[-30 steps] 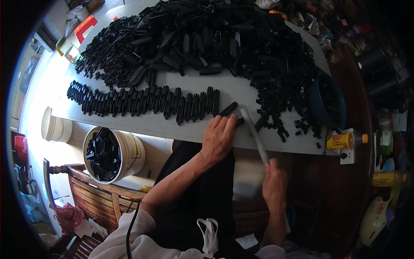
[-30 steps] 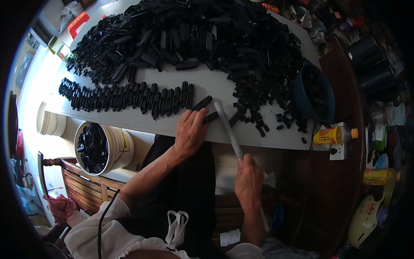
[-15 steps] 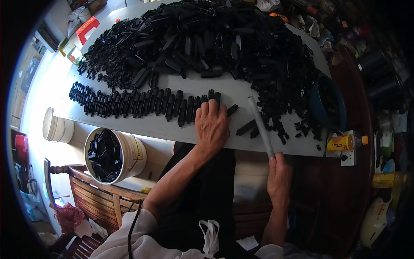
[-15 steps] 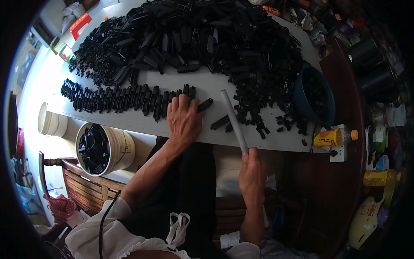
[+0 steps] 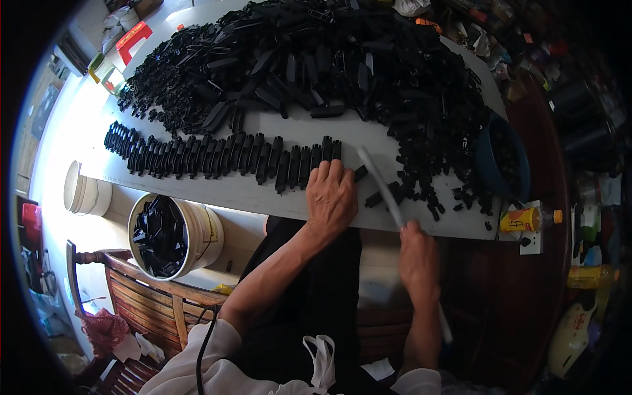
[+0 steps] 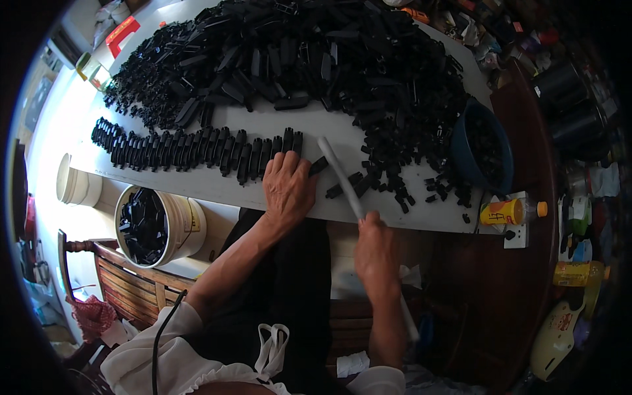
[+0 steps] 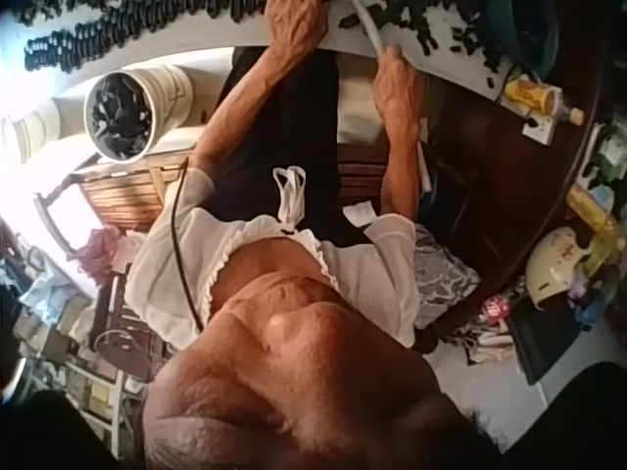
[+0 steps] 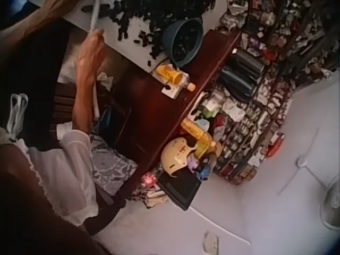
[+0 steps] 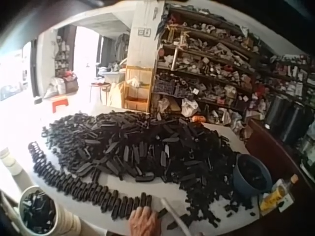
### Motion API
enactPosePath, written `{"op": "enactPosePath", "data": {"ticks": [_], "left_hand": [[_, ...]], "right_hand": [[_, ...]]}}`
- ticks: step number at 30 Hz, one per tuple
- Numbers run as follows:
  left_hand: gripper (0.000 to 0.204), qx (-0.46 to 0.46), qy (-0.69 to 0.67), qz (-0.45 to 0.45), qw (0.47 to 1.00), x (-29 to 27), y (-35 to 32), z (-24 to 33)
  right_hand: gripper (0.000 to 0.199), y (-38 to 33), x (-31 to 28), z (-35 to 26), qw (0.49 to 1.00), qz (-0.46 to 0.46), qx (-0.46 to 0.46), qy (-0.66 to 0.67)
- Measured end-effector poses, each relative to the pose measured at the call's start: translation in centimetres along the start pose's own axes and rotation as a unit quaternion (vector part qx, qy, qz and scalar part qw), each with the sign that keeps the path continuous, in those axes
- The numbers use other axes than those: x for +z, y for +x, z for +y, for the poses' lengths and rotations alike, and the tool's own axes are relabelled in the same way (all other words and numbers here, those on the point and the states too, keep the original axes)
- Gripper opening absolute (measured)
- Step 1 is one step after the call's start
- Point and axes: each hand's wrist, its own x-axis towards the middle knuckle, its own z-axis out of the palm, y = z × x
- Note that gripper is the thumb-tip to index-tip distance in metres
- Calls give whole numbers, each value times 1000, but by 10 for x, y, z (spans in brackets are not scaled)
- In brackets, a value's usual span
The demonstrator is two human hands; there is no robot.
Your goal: The recorder is sorting, counting, and arranging small black plastic components on a table and putting them into a bucket.
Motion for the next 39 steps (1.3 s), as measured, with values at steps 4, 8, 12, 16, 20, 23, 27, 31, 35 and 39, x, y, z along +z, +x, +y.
{"op": "enactPosePath", "data": {"ticks": [4, 8, 12, 16, 20, 23, 27, 31, 35, 39], "left_hand": [[22, -1, -11, 4, 1000, -1, -3, -3], [16, 1, 4, -2, 1000, 1, -1, -1], [19, 41, -50, -40, 997, 5, 4, 6], [35, 31, -39, 1, 999, -8, 0, 6], [30, 12, 30, 22, 999, -17, 1, -11], [29, 22, 8, -16, 1000, -15, -4, -12], [29, 28, 21, -8, 999, -15, -8, -17], [27, 11, 28, 20, 999, -16, -9, -17], [20, -7, 16, 29, 999, -17, -10, -18], [16, 12, -5, 18, 1000, -17, -13, -20]], "right_hand": [[25, -2, -6, -2, 1000, 25, -6, 15], [25, -4, -16, 2, 986, 37, 68, 151], [28, -4, -20, 8, 981, 71, 72, 167], [28, -6, -14, 14, 981, 66, 62, 172], [24, -4, -18, 3, 983, -23, 93, 158], [24, -2, -13, -4, 987, -29, 55, 150], [25, 2, -10, -15, 988, -65, 60, 125], [27, 3, 2, -11, 993, 5, 8, 116], [28, 2, -1, -17, 994, -41, 33, 96], [28, -2, 0, -14, 995, -21, 27, 94]]}}
